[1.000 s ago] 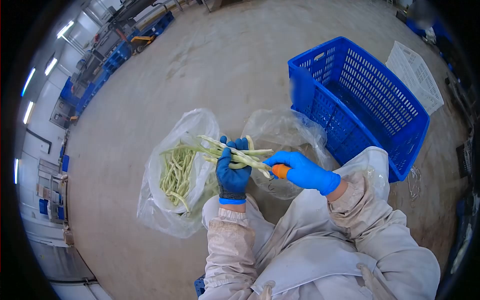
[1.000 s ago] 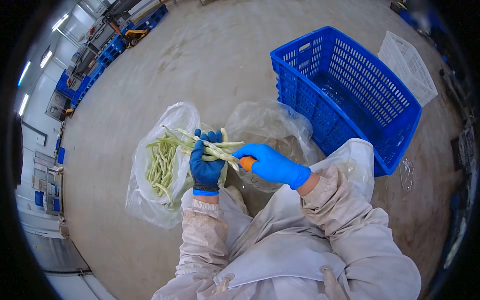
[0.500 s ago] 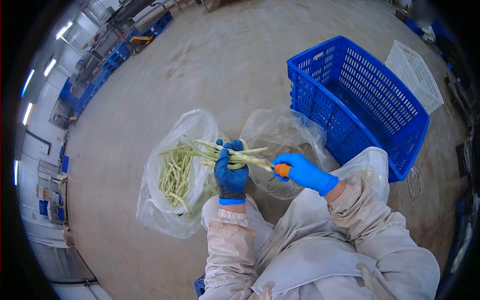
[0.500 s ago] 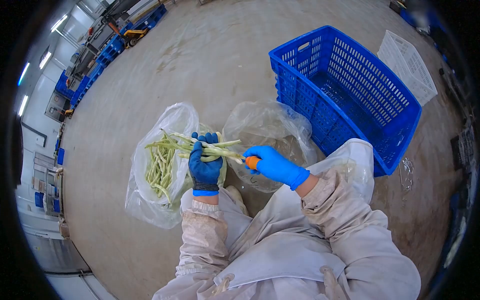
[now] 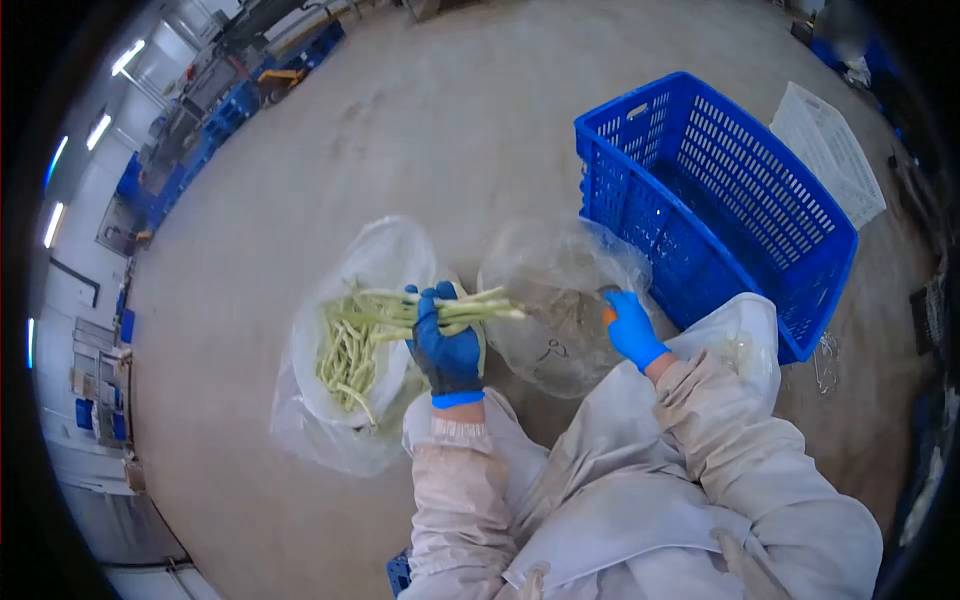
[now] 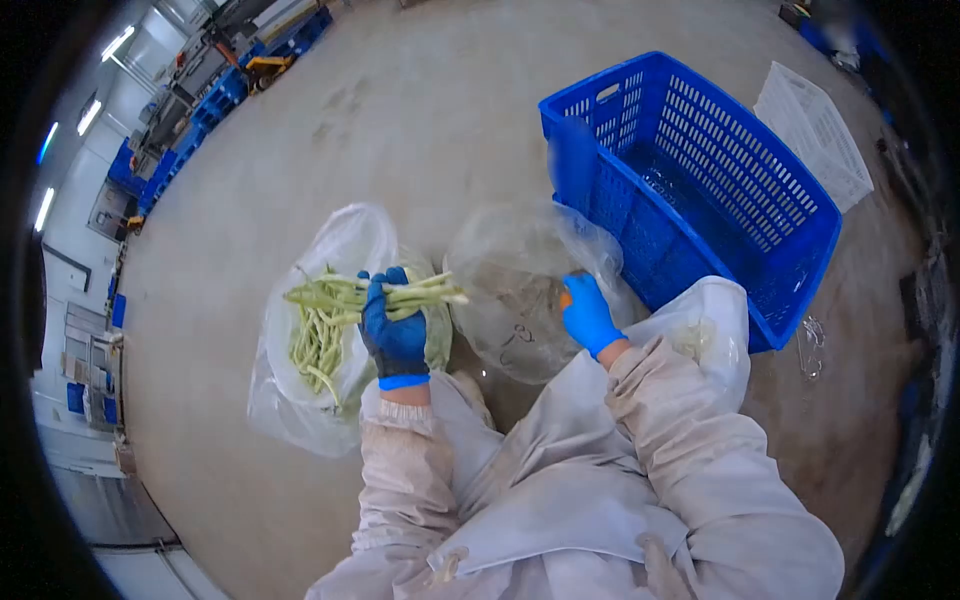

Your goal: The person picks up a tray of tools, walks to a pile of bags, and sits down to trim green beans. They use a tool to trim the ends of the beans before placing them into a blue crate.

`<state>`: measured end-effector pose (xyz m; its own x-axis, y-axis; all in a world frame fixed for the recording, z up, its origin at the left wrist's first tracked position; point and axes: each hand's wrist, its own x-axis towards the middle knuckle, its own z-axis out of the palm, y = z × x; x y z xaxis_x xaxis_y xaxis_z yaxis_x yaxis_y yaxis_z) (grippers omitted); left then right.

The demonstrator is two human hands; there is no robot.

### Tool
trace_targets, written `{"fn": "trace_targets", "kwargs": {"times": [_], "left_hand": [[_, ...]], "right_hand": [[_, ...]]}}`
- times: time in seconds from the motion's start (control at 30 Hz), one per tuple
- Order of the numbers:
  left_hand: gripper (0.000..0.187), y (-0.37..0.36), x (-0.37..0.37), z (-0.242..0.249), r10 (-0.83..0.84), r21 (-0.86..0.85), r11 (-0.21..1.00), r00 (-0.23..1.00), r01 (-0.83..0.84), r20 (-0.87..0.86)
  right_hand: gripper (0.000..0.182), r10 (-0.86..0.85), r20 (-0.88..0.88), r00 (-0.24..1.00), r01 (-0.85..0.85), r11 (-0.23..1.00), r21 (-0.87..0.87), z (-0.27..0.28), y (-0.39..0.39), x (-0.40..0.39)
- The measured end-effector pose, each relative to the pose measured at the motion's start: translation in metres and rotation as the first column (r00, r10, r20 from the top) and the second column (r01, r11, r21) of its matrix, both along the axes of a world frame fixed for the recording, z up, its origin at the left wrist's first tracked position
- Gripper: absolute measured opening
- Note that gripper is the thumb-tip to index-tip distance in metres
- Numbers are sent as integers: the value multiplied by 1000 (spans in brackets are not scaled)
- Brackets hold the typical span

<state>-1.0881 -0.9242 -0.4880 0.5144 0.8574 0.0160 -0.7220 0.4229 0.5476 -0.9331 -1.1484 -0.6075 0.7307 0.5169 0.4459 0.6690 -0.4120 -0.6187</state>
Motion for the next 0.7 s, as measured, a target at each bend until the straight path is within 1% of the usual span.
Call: {"fn": "trace_targets", "kwargs": {"times": [0.03, 0.07, 0.1, 0.13, 0.17, 0.2, 0.23, 0.3, 0.33, 0.4, 0.53, 0.6, 0.63, 0.7], "left_hand": [[34, 1, -3, -3, 22, 20, 1000, 998, -21, -56], [33, -2, 0, -5, 37, -54, 998, 999, -39, -29], [33, -5, 3, -4, 40, -52, 998, 999, -41, -27], [33, -10, 5, -2, 26, -65, 997, 998, -30, -50], [33, -14, 7, 0, 9, -80, 997, 997, -15, -73], [41, -18, 8, 1, 14, -86, 996, 997, -21, -75], [41, -18, 11, -2, 11, -87, 996, 997, -17, -71], [38, -19, 13, -3, 75, 43, 997, 991, -70, -110], [38, -20, 12, -3, 77, 43, 996, 991, -72, -109], [34, -20, 10, -3, 72, 70, 996, 979, -60, -191], [32, -19, 9, -8, 68, 118, 992, 973, -42, -221], [36, -18, 8, -8, 53, 150, 989, 968, -15, -247], [36, -18, 8, -7, 53, 150, 989, 968, -16, -246], [35, -20, 8, -5, 36, 69, 997, 969, -20, -244]], "right_hand": [[27, 9, -7, 1000, -9, 1000, -12, 20, 1, -7], [25, 127, -94, 987, -122, 991, 58, 43, 7, -10], [23, 245, -172, 954, -223, 965, 138, 68, 17, -17], [23, 243, -172, 955, -221, 965, 139, 78, 25, -24], [22, 376, -484, 791, -309, 927, 215, 86, 32, -31], [21, 468, -719, 514, -359, 879, 314, 95, 36, -36], [21, 465, -718, 518, -357, 880, 312, 106, 39, -40], [20, 457, -763, 457, -332, 884, 330, 123, 43, -45], [20, 457, -763, 456, -334, 883, 330, 122, 44, -45], [19, 438, -666, 604, -355, 896, 268, 120, 45, -45], [19, 410, -684, 604, -349, 907, 235, 126, 45, -46], [18, 371, -619, 692, -367, 920, 141, 130, 46, -48], [18, 371, -618, 693, -367, 919, 141, 130, 46, -49], [15, 356, -379, 854, -367, 929, 44, 125, 47, -52]]}}
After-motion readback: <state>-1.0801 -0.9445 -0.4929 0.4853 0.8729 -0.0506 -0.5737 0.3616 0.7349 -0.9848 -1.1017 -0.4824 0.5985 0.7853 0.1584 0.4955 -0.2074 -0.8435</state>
